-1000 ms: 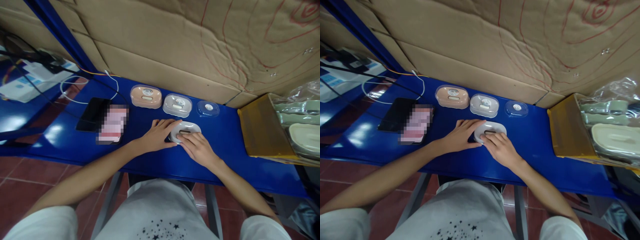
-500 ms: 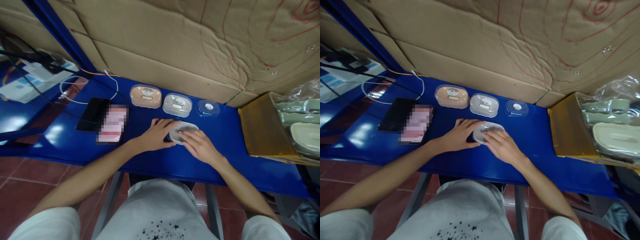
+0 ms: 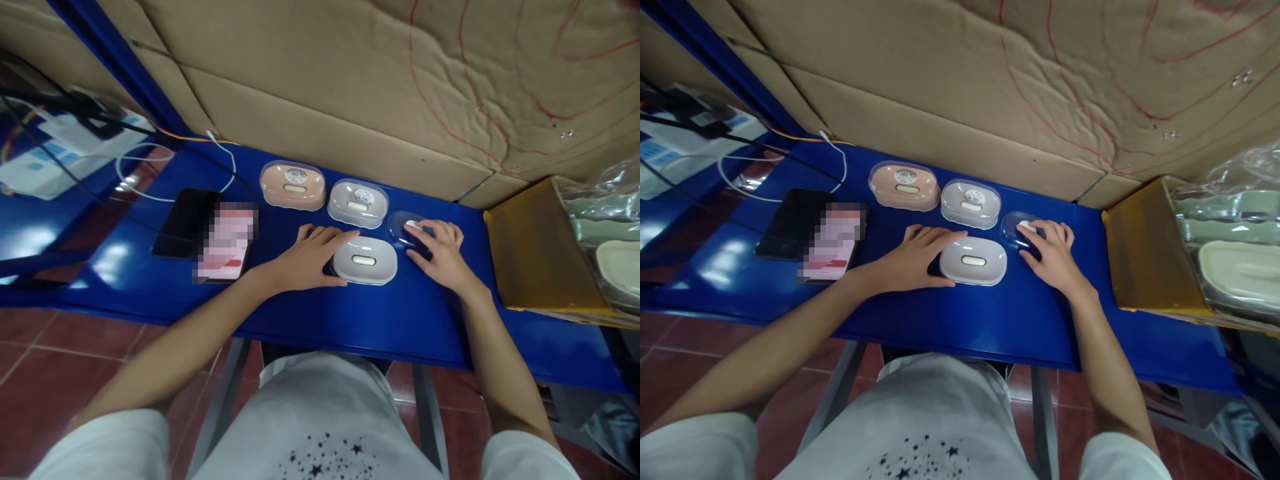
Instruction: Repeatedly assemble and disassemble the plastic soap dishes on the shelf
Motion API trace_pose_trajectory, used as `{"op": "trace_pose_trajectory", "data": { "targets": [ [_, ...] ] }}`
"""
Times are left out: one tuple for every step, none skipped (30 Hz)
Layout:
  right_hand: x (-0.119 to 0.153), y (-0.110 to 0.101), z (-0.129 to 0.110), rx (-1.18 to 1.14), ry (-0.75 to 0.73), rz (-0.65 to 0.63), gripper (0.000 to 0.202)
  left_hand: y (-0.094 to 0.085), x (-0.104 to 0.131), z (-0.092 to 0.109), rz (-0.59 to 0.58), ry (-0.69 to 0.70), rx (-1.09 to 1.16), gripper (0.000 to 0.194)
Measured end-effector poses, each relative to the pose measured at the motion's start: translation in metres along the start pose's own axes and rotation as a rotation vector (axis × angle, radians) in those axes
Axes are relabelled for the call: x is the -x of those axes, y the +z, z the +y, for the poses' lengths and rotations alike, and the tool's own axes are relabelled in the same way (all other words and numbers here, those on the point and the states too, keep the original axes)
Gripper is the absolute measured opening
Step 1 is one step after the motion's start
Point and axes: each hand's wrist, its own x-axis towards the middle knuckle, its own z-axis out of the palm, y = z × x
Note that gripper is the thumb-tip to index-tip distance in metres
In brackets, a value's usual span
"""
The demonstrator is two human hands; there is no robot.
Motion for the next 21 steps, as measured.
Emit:
{"op": "trace_pose_trajectory", "data": {
  "targets": [
    [0.003,-0.002,-0.001,-0.003,-0.008,-0.006,0.059,0.0,0.0,-0.001,0.002,0.001,0.001,0.095],
    [0.005,-0.004,0.0,-0.008,-0.001,-0.013,0.067,0.0,0.0,-0.001,0.002,0.004,0.004,0.095],
    [0.007,-0.004,0.002,-0.021,0.013,-0.024,0.075,0.001,0.0,-0.001,0.001,0.008,0.007,0.095],
    [0.007,-0.004,0.004,-0.049,0.028,-0.042,0.081,0.001,0.0,-0.001,0.001,0.012,0.01,0.095],
    [0.006,-0.004,0.008,-0.091,0.038,-0.06,0.084,0.0,0.0,-0.001,0.003,0.014,0.011,0.095],
    [0.005,-0.004,0.011,-0.144,0.045,-0.067,0.084,0.0,0.0,-0.001,0.006,0.015,0.008,0.095],
    [0.004,-0.004,0.013,-0.199,0.051,-0.059,0.082,0.0,0.0,-0.001,0.01,0.013,0.003,0.095],
    [0.003,-0.005,0.014,-0.249,0.056,-0.035,0.08,0.0,0.0,-0.001,0.014,0.01,-0.002,0.095],
    [0.002,-0.006,0.013,-0.291,0.058,0.0,0.078,0.0,0.0,0.0,0.019,0.008,-0.007,0.095],
    [0.001,-0.008,0.011,-0.323,0.055,0.04,0.077,0.0,0.0,0.0,0.024,0.008,-0.009,0.095],
    [0.001,-0.01,0.006,-0.346,0.044,0.074,0.075,0.0,0.0,0.0,0.029,0.01,-0.008,0.097],
    [0.0,-0.011,-0.001,-0.364,0.024,0.092,0.074,0.001,0.0,0.0,0.033,0.015,-0.004,0.098],
    [0.001,-0.012,-0.009,-0.377,-0.004,0.093,0.074,0.001,0.0,0.0,0.038,0.021,0.001,0.1],
    [0.001,-0.012,-0.018,-0.385,-0.037,0.079,0.074,0.002,0.0,-0.001,0.042,0.027,0.004,0.102],
    [0.002,-0.012,-0.028,-0.387,-0.071,0.05,0.076,0.003,-0.001,-0.001,0.044,0.032,0.007,0.104],
    [0.002,-0.011,-0.038,-0.382,-0.103,0.014,0.077,0.004,-0.001,-0.002,0.047,0.035,0.007,0.106],
    [0.002,-0.01,-0.047,-0.372,-0.13,-0.022,0.078,0.004,-0.001,-0.003,0.048,0.036,0.008,0.107],
    [0.003,-0.008,-0.055,-0.361,-0.153,-0.052,0.078,0.005,-0.001,-0.003,0.049,0.036,0.011,0.109],
    [0.003,-0.007,-0.061,-0.349,-0.171,-0.072,0.078,0.006,-0.002,-0.004,0.05,0.036,0.016,0.11],
    [0.003,-0.006,-0.065,-0.339,-0.185,-0.082,0.078,0.007,-0.002,-0.004,0.049,0.038,0.024,0.111],
    [0.003,-0.004,-0.069,-0.333,-0.196,-0.085,0.079,0.008,-0.002,-0.004,0.05,0.041,0.034,0.112]
  ]
}}
